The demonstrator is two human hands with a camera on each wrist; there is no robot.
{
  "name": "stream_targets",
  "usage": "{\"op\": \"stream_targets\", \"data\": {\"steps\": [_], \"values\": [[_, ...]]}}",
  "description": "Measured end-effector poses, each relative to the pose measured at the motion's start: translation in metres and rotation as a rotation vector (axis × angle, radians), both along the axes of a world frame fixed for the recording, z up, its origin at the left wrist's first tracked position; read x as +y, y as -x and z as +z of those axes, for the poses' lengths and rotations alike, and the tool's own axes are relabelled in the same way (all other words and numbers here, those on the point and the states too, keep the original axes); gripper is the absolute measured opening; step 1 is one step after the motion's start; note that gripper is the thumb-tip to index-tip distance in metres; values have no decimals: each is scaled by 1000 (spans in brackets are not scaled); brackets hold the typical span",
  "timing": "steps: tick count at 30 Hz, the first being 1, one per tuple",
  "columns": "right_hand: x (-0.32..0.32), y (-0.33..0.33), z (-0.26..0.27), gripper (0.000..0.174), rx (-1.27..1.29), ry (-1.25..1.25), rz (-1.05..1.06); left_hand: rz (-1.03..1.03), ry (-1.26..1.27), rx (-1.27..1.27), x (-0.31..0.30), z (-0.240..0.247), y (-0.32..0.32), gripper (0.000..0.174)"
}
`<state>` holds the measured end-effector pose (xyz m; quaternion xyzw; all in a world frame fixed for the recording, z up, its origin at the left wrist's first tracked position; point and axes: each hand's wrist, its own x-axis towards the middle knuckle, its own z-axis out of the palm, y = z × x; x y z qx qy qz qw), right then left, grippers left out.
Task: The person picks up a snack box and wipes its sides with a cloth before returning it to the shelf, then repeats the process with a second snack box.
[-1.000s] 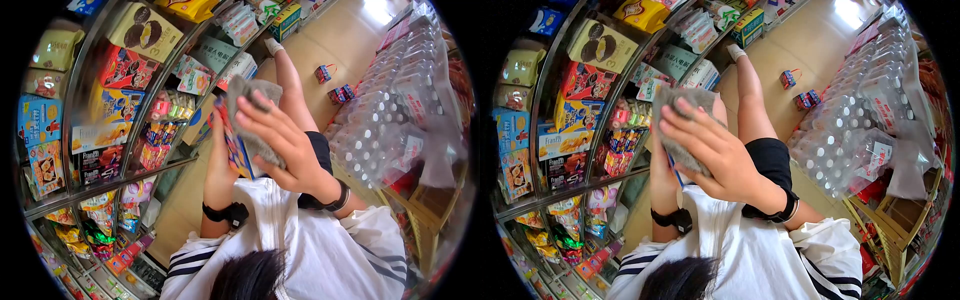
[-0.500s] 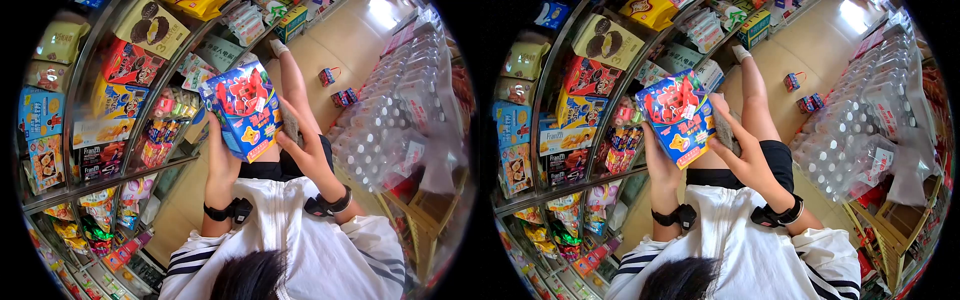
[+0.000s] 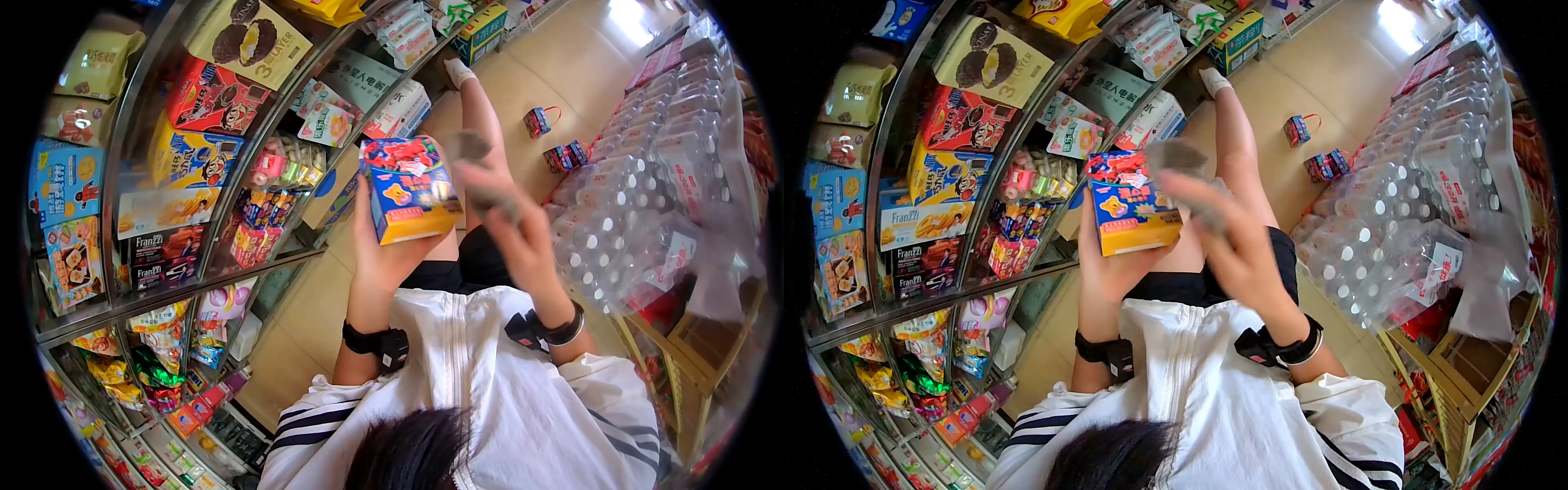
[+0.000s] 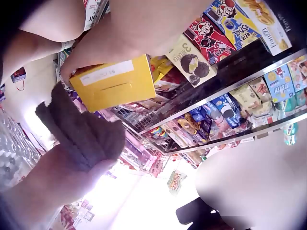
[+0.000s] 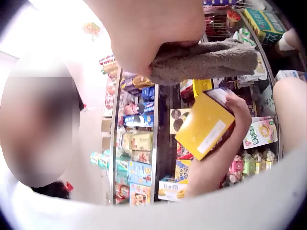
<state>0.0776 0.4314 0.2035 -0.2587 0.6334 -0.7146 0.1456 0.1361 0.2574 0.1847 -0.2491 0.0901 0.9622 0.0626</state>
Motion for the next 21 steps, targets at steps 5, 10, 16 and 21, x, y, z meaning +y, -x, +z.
{"op": "stream_targets", "data": {"steps": [5, 10, 16, 21], "values": [[-13, -1, 16, 51, 546, -401, 308, -38, 241, 42, 10, -3, -15, 63], [-19, 25, 3, 50, 506, -384, 74, -143, 258, -43, 20, -1, -19, 57], [-16, 29, 0, 50, 458, -358, 110, -159, 296, 18, 18, 3, -22, 54], [-22, 5, 13, 56, 636, -410, 236, -109, 331, -7, 17, 0, -26, 54]]}}
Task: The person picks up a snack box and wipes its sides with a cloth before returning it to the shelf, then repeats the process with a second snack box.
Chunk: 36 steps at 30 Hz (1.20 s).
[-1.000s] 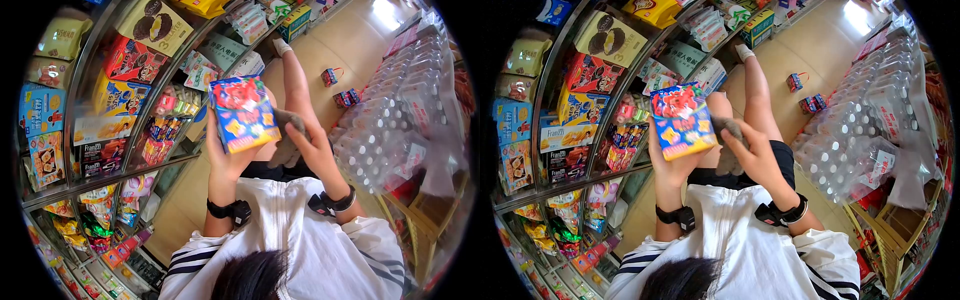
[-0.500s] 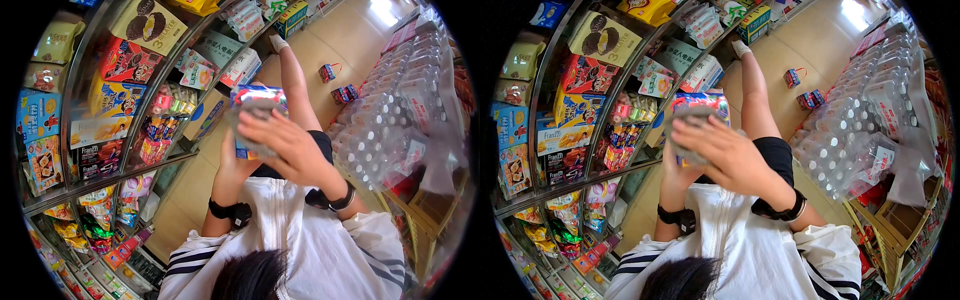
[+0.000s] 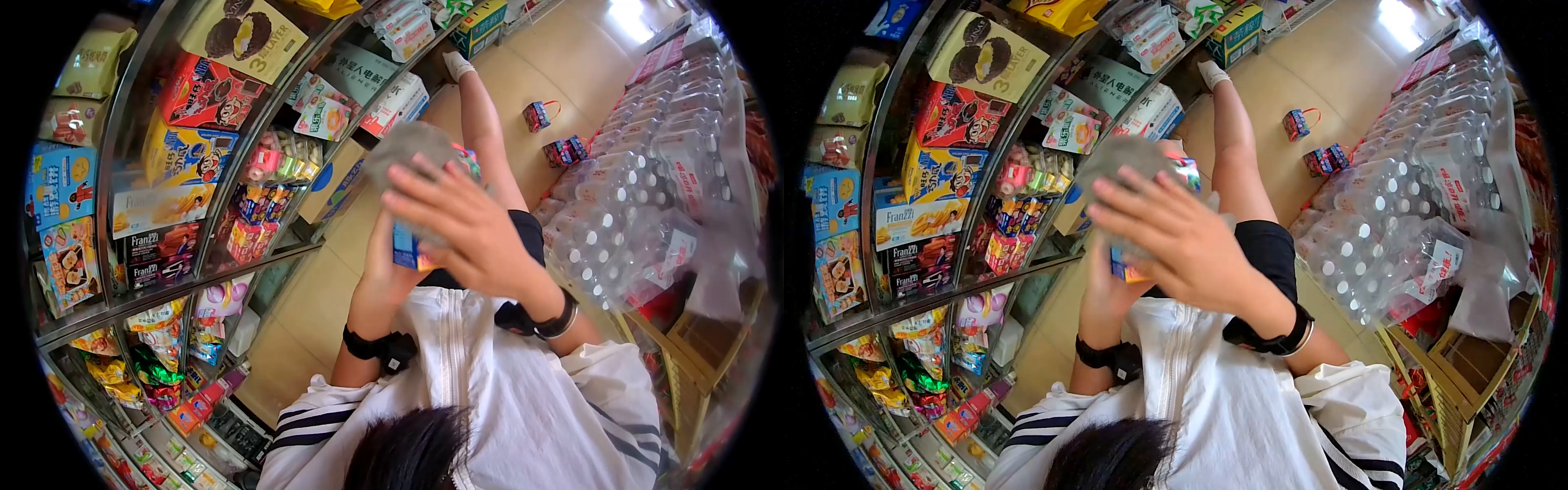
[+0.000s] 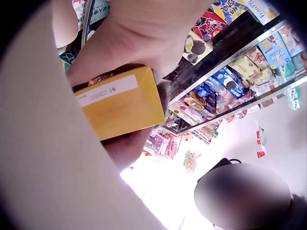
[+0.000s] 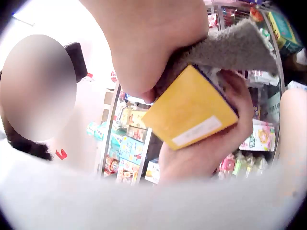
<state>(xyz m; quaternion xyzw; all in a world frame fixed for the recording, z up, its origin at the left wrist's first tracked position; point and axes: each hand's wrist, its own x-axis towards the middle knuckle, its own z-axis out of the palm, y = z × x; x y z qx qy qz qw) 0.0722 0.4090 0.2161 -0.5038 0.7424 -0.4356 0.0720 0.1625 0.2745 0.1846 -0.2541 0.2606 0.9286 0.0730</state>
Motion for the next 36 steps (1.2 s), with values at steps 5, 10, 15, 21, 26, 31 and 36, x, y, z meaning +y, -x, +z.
{"op": "stream_targets", "data": {"steps": [5, 10, 15, 21, 26, 31, 36], "values": [[0, -23, -10, 58, -74, 10, 158, 39, -151, 262, -22, -48, -2, 65], [8, -17, -12, 64, -99, -9, 81, 93, -81, 64, -17, -6, 9, 65], [11, 1, -24, 58, -141, 57, -169, -34, -146, 163, -23, -4, 9, 59], [24, 15, -47, 40, -903, 391, -468, -34, -61, 186, -18, 1, -1, 53], [27, 1, -25, 39, -869, 558, -583, -80, 260, 87, -13, 8, 7, 60], [23, -5, -7, 39, -311, 418, -126, -61, 525, 206, -2, -4, 16, 60], [15, -4, -11, 44, -263, 373, -237, 35, 382, 210, -6, -4, 19, 56]]}}
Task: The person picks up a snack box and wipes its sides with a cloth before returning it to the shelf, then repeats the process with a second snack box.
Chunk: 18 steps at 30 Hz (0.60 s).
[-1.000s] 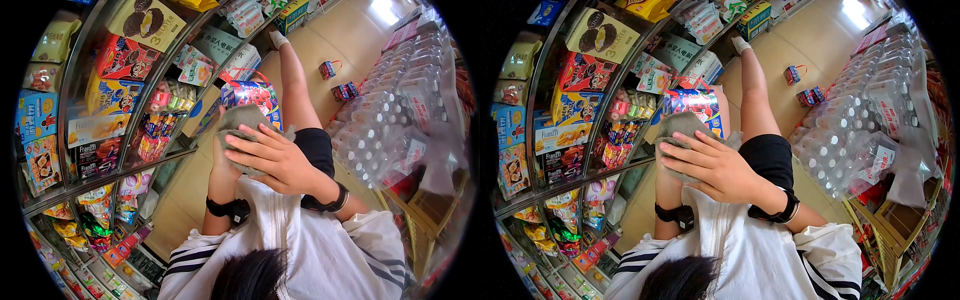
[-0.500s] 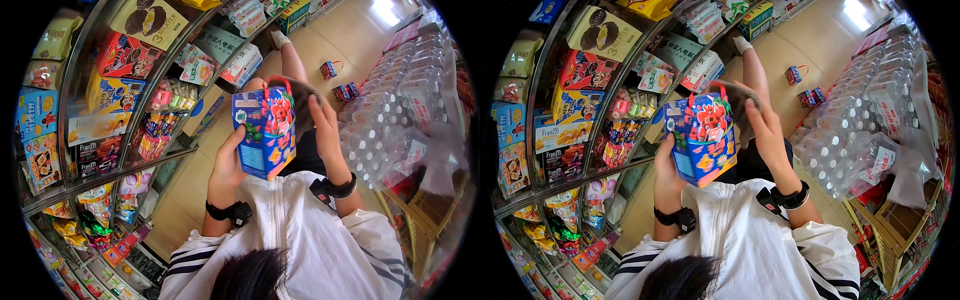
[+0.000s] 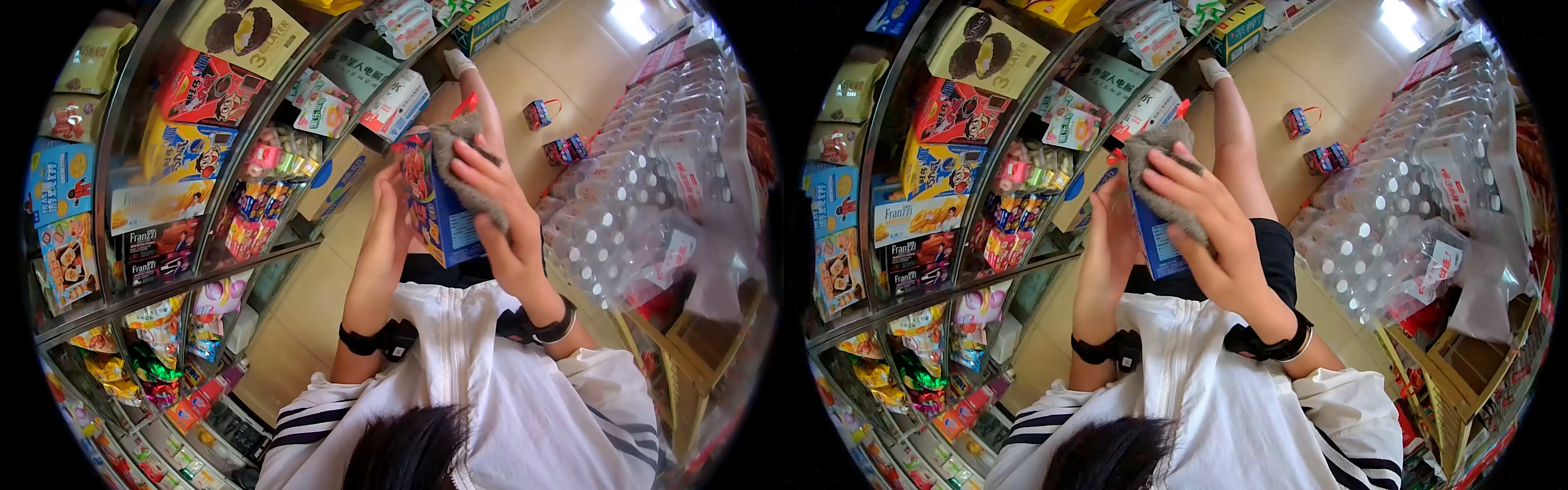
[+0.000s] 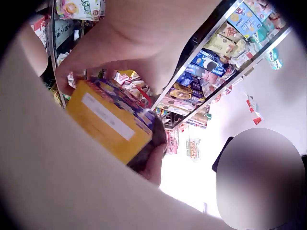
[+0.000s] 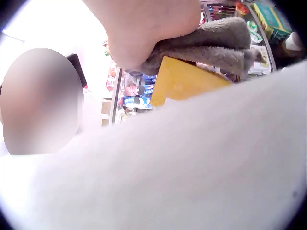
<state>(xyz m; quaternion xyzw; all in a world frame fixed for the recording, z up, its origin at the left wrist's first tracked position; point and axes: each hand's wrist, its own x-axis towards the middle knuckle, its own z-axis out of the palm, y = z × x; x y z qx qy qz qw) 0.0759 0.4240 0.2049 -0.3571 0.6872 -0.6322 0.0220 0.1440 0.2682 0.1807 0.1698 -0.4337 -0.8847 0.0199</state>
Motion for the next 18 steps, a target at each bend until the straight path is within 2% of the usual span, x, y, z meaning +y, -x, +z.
{"op": "stream_targets", "data": {"steps": [2, 3, 4, 6, 8, 10, 12, 14, 16, 18], "values": [[0, 1, -3, 42, -91, 58, 38, 16, 43, -45, -4, 1, 1, 54], [-1, 0, -3, 42, -127, 96, 92, 52, -70, -93, -5, -4, 0, 49], [-3, 0, -3, 41, -163, 133, 145, 52, -69, -92, -5, -4, -1, 49], [-6, 2, -3, 41, -137, 84, 153, 79, -283, -117, -3, 3, -1, 46], [-9, 6, -1, 41, -166, -20, 64, 99, -289, -159, -2, 3, 0, 45], [-8, 10, 3, 43, -165, -22, 95, 118, -262, -205, -2, 1, 3, 49], [-10, 5, 10, 45, -45, -63, 154, 137, -322, -194, -5, 7, 6, 50], [-8, 2, 11, 47, -64, -43, 233, 164, -412, -135, -11, 12, 8, 49], [-5, -6, 12, 47, -46, -94, 306, 163, -389, -76, -18, 13, 11, 47], [-2, -8, 9, 45, -90, -76, 307, 289, -340, -165, -20, 19, 14, 46]]}}
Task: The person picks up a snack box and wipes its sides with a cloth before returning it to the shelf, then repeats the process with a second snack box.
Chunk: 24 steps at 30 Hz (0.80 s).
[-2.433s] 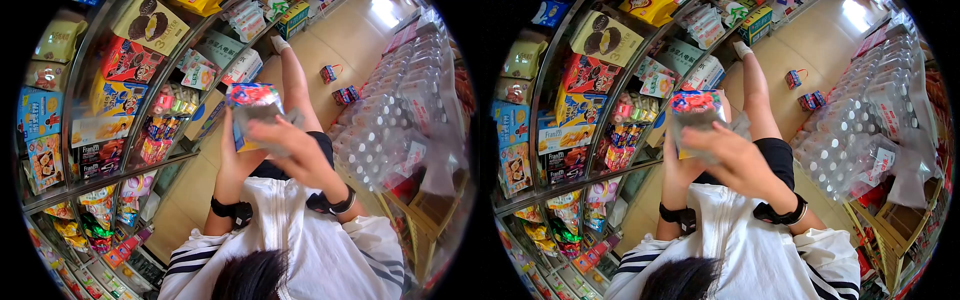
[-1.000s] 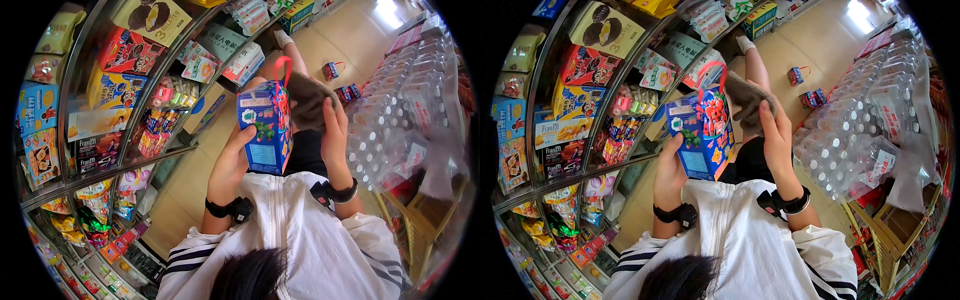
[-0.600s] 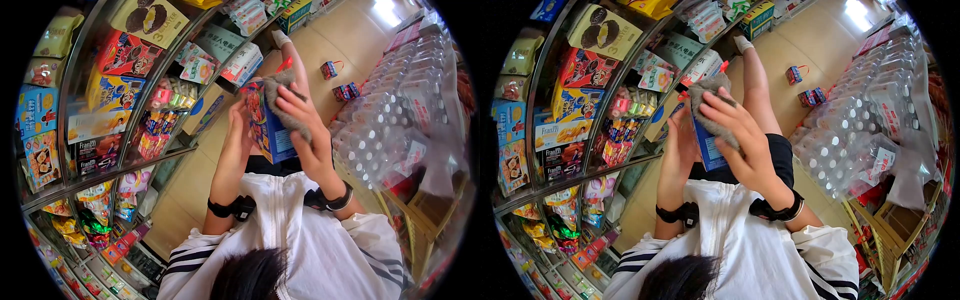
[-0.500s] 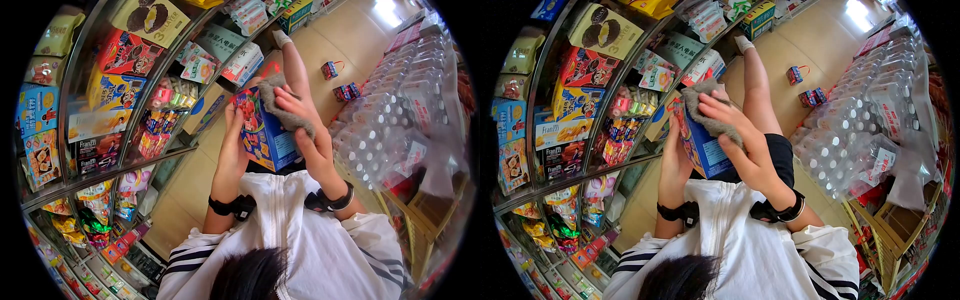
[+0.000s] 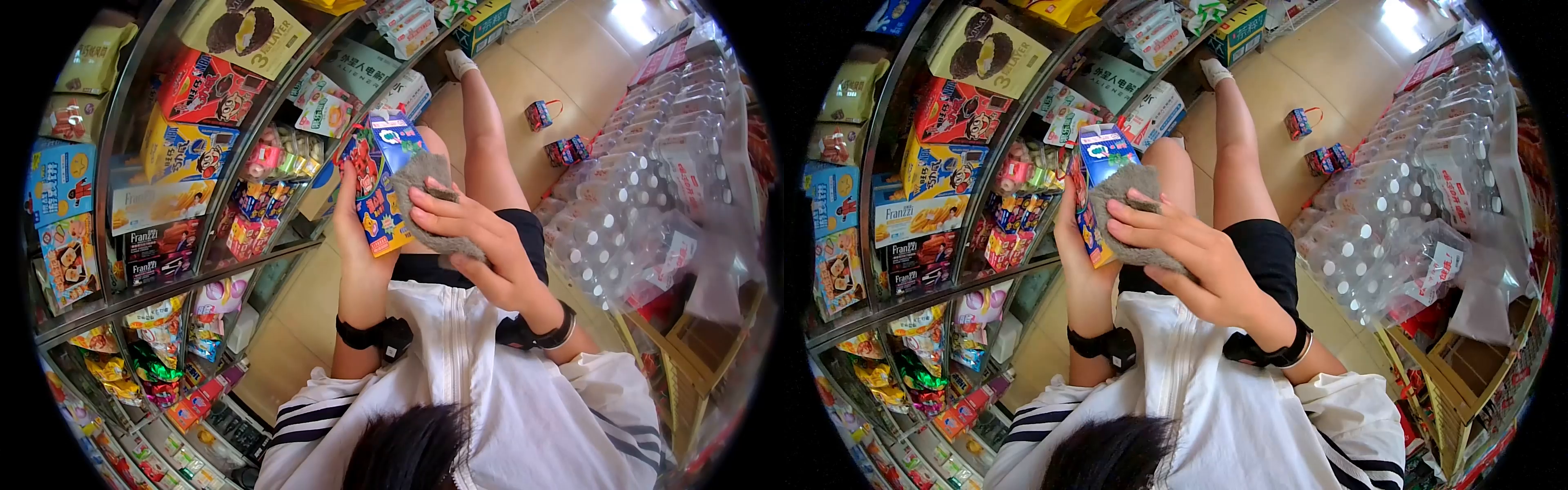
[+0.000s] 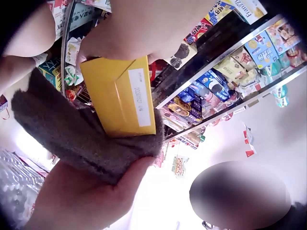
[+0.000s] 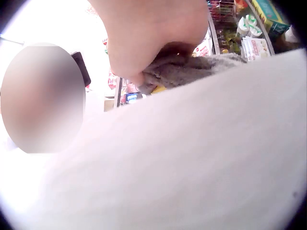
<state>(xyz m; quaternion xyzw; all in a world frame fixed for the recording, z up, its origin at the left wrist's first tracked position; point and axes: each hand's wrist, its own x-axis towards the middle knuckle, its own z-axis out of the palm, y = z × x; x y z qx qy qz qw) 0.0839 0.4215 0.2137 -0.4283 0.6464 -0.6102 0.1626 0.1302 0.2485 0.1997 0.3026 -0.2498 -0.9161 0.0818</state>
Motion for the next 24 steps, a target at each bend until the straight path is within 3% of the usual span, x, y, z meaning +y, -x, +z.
{"op": "stream_targets", "data": {"steps": [5, 6, 8, 9, 11, 14, 16, 18, 20, 22, 23, 24], "values": [[20, 11, -26, 30, -164, 125, 44, 144, 74, -44, -5, -11, 1, 43], [28, 9, -27, 24, -349, 56, -1, 200, 92, -23, -5, -11, 3, 43], [29, 4, -39, 28, -699, 104, -212, 255, 110, -5, -4, -7, 4, 43], [27, 2, -47, 28, -699, 104, -212, 216, 147, 1, -2, 2, 5, 42], [17, 0, -59, 31, -1030, 125, -591, 143, 126, 21, 1, 5, 5, 41], [-2, -2, -43, 35, -1193, 309, -544, 74, 179, 59, 11, -9, 4, 41], [-5, 1, -48, 39, -1205, 347, -570, 51, 194, 84, 16, -15, 2, 44], [-1, 8, -51, 42, -1139, 472, -618, -62, 576, 3, 21, -13, -3, 53], [2, 12, -48, 46, -1073, 442, -607, -81, 628, 39, 23, -10, -3, 62], [2, 15, -37, 46, -745, 340, -464, -242, 787, 11, 23, -12, -7, 61], [-1, 12, -34, 47, -607, 257, -440, -215, 755, -42, 26, -7, -5, 60], [-3, 12, -33, 47, -608, 257, -440, -215, 756, -43, 26, -9, -6, 60]]}}
